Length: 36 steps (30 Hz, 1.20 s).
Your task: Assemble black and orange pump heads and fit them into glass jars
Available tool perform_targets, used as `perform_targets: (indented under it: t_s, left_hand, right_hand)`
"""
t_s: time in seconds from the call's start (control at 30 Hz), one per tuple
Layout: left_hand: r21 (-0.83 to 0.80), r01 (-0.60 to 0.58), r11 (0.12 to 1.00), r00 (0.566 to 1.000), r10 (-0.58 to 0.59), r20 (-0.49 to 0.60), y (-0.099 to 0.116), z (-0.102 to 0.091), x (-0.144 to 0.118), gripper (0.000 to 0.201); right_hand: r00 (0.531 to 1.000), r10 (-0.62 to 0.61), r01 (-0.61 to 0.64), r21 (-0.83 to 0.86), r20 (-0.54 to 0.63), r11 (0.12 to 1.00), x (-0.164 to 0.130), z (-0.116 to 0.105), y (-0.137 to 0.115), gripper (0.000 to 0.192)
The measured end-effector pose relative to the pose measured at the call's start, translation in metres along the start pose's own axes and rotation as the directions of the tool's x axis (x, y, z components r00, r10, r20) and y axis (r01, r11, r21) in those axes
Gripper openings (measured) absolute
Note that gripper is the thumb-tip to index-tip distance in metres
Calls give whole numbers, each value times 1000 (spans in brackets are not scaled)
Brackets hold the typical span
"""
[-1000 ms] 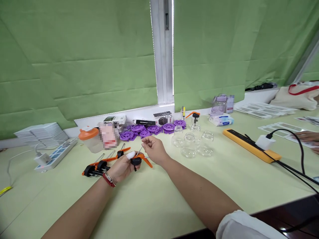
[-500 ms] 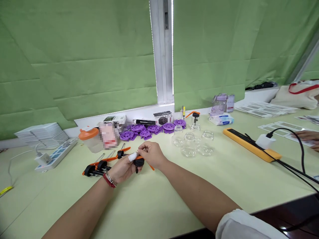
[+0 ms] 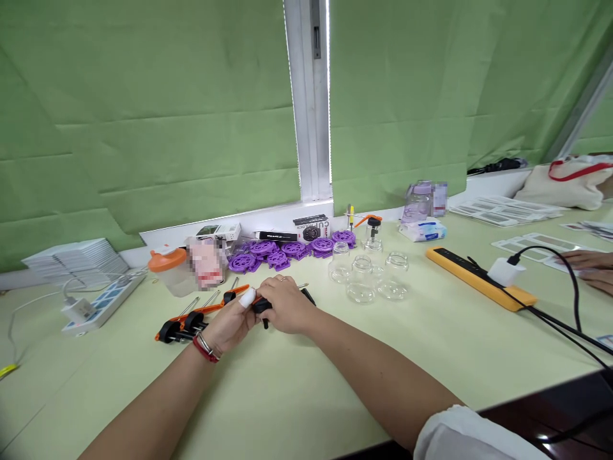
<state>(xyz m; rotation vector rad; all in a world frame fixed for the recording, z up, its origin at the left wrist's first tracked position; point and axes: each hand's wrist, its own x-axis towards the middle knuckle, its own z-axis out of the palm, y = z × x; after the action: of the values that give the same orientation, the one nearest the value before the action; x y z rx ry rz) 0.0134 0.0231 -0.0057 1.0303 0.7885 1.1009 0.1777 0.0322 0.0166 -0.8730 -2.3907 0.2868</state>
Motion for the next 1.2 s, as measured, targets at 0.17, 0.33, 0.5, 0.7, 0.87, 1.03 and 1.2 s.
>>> perform_targets:
  t_s: [0.17, 0.33, 0.5, 0.7, 0.87, 1.03, 1.2]
  left_hand:
    - [344, -83, 935, 994, 55, 92, 1, -6, -5, 38]
    - [399, -1, 917, 993, -46, 109, 8, -5, -9, 31]
    - [449, 19, 893, 962, -139, 236, 7, 0, -7, 39]
    - [464, 44, 885, 966, -157, 207, 3, -1, -6, 31]
    - [505, 10, 863, 988, -86, 128, 7, -3, -4, 24]
    - [477, 46, 878, 999, -45, -14, 3, -15, 2, 23]
    - [535, 0, 845, 998, 33, -51, 0, -25, 7, 22]
  right_hand:
    - [982, -61, 58, 19, 176, 998, -1, -12, 4, 26]
    - [968, -144, 142, 24, 206, 990, -2, -11, 6, 31]
    - [956, -186, 177, 62, 227, 982, -3, -6, 7, 30]
    - [950, -256, 243, 95, 179, 965, 0, 3, 9, 36]
    - [967, -252, 250, 41, 40, 967, 0, -4, 10, 41]
    - [831, -10, 61, 73, -557, 995, -3, -11, 28, 65]
    - [603, 249, -147, 201, -758, 968, 0, -3, 61, 66]
